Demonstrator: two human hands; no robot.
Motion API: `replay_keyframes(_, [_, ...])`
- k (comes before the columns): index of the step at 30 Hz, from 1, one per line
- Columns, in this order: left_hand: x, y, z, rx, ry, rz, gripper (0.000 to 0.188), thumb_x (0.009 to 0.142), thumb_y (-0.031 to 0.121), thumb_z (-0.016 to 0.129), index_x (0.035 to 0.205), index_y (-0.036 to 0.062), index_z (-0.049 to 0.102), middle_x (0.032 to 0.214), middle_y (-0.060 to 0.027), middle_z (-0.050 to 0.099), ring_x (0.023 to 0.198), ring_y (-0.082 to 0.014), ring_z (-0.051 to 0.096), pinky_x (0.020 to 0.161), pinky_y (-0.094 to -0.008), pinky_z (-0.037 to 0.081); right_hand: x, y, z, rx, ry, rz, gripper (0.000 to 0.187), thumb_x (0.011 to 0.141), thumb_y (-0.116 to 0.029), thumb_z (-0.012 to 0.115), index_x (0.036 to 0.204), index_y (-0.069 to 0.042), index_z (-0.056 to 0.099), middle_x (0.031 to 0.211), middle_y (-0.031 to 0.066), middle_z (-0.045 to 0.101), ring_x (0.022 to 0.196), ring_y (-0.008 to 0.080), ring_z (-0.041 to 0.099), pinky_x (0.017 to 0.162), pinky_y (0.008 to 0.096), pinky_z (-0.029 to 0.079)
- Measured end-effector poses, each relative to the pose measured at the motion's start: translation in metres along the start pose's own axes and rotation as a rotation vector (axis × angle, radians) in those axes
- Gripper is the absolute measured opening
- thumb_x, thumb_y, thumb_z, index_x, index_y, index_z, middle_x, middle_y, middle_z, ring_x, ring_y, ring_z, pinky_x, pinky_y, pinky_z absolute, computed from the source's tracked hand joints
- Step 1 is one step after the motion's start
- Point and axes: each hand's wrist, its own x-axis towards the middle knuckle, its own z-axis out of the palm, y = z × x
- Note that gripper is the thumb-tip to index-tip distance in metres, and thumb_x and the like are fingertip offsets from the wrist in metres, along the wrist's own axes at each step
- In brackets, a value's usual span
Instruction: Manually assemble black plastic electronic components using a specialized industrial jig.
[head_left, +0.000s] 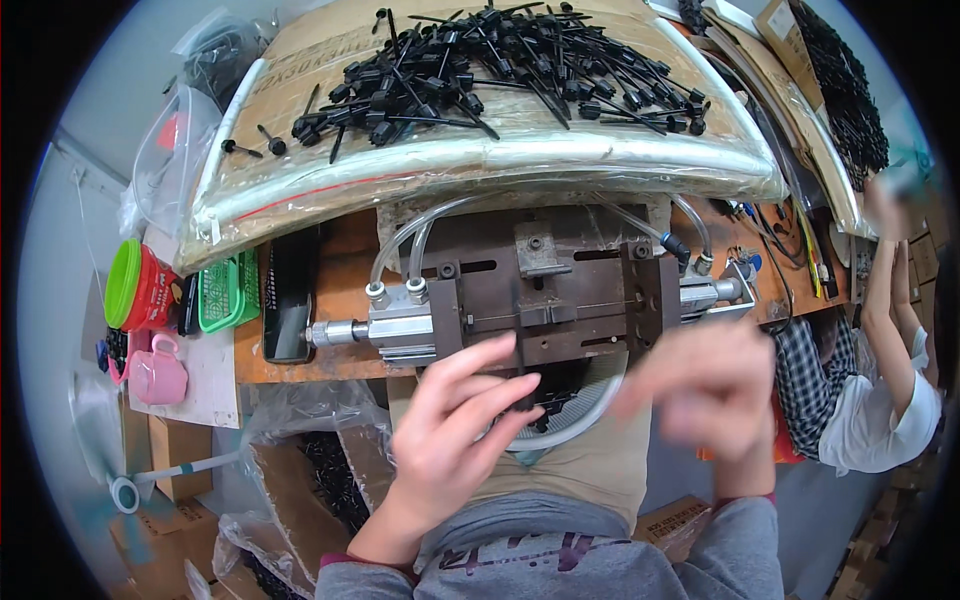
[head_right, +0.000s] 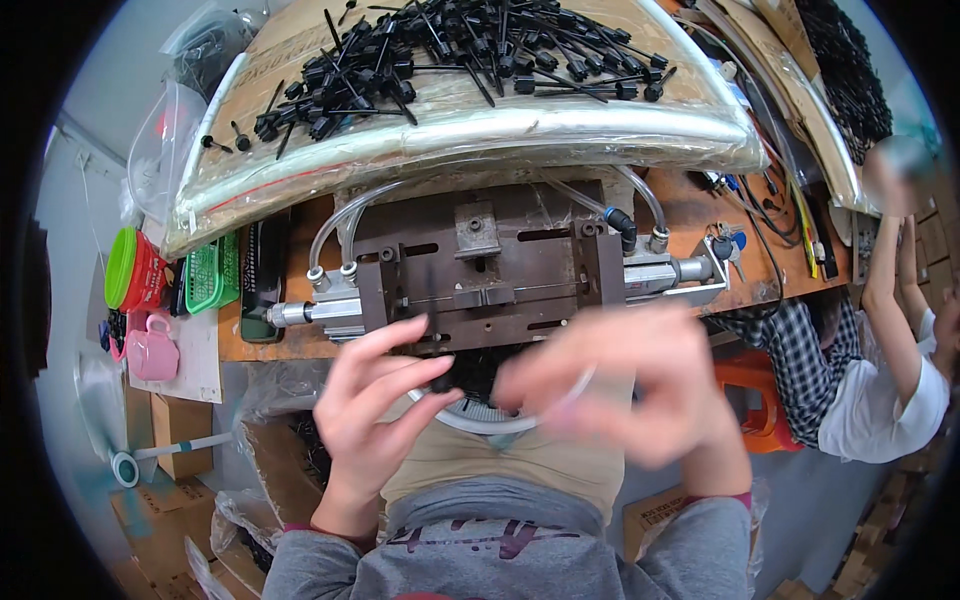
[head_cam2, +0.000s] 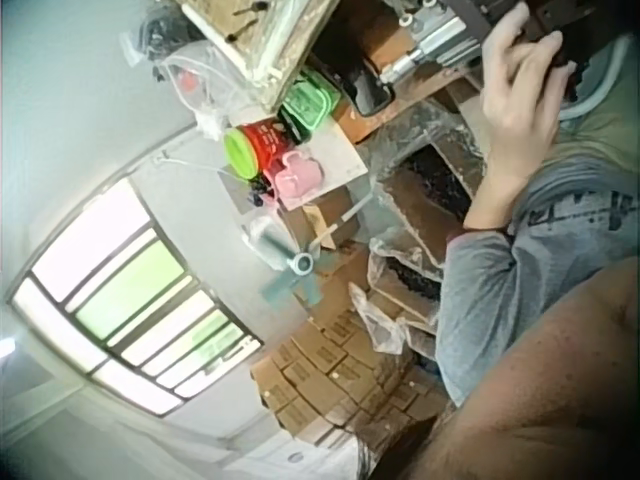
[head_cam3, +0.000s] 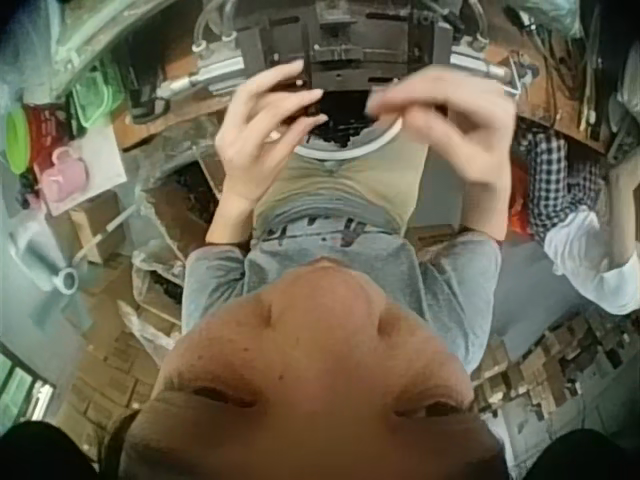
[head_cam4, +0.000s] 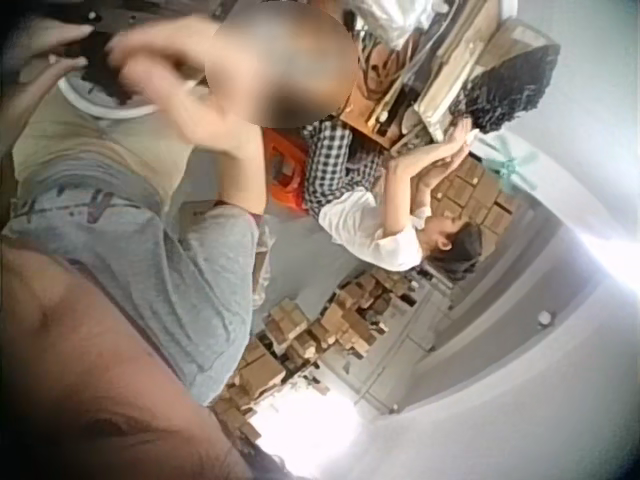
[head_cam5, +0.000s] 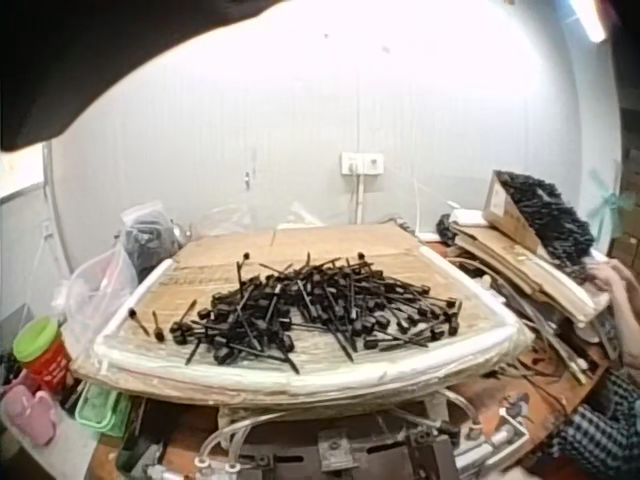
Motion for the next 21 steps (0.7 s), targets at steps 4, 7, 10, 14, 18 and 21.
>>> replay_keyframes(4, [-0.002, -0.016, 0.023, 0.303, -0.103, 0.092, 0.024, 0.072, 0.001, 0.074, 0.096, -0.0012, 0.07, 0.13, -0.0208, 0.061, 0.078, -0.0191, 0.069, 0.069, -0.0288, 0.056, 0.054, 0.006, -0.036, -0.688, 0.478, 0.152, 0.014, 0.08, -0.011, 0.074, 0.093, -0.004, 0.075, 0.083, 0.0082, 0.072, 0.065, 0.0172, 0.064, 0.063, 0.0305, 0.052])
replay_keyframes(7, [0.0, -0.017, 0.039, 0.424, -0.136, 0.164, 0.023, 0.072, 0.005, 0.075, 0.094, 0.0013, 0.069, 0.129, -0.0184, 0.063, 0.075, -0.0209, 0.069, 0.067, -0.0295, 0.055, 0.094, 0.014, -0.079, -1.082, 0.368, -0.069, 0.02, 0.077, -0.01, 0.075, 0.096, -0.003, 0.073, 0.088, 0.0083, 0.072, 0.068, 0.0194, 0.063, 0.066, 0.0337, 0.051])
replay_keyframes(10, [0.005, -0.01, 0.046, 0.539, -0.212, 0.22, 0.023, 0.074, 0.008, 0.073, 0.096, 0.0011, 0.069, 0.128, -0.0175, 0.063, 0.073, -0.0197, 0.069, 0.066, -0.0299, 0.055, 0.131, 0.031, -0.098, -1.26, 0.201, -0.042, 0.026, 0.071, -0.004, 0.073, 0.096, -0.002, 0.069, 0.086, 0.0104, 0.069, 0.079, 0.0254, 0.066, 0.07, 0.0381, 0.053])
replay_keyframes(14, [0.012, -0.004, 0.046, 0.567, -0.205, 0.204, 0.025, 0.076, 0.007, 0.074, 0.098, -0.0015, 0.069, 0.131, -0.0193, 0.061, 0.074, -0.0196, 0.069, 0.065, -0.0301, 0.055, 0.166, 0.039, -0.099, -1.296, -0.027, 0.209, 0.032, 0.067, 0.0, 0.07, 0.098, -0.002, 0.063, 0.077, 0.009, 0.062, 0.075, 0.0254, 0.063, 0.068, 0.0388, 0.051])
replay_keyframes(18, [0.006, 0.005, 0.038, 0.488, -0.171, 0.131, 0.025, 0.076, 0.006, 0.075, 0.099, -0.0027, 0.069, 0.13, -0.0199, 0.061, 0.074, -0.021, 0.07, 0.064, -0.0298, 0.055, 0.174, 0.033, -0.098, -1.254, -0.096, 0.311, 0.035, 0.063, 0.0, 0.07, 0.095, 0.0, 0.057, 0.076, 0.0113, 0.061, 0.075, 0.0264, 0.063, 0.068, 0.039, 0.05])
replay_keyframes(21, [-0.002, -0.002, 0.037, 0.488, -0.176, 0.132, 0.026, 0.075, 0.006, 0.076, 0.099, -0.0025, 0.069, 0.128, -0.0193, 0.062, 0.075, -0.0216, 0.07, 0.065, -0.0296, 0.056, 0.167, 0.04, -0.11, -1.238, -0.038, 0.215, 0.028, 0.07, -0.004, 0.069, 0.096, 0.002, 0.062, 0.076, 0.0107, 0.062, 0.071, 0.0216, 0.061, 0.066, 0.0338, 0.05])
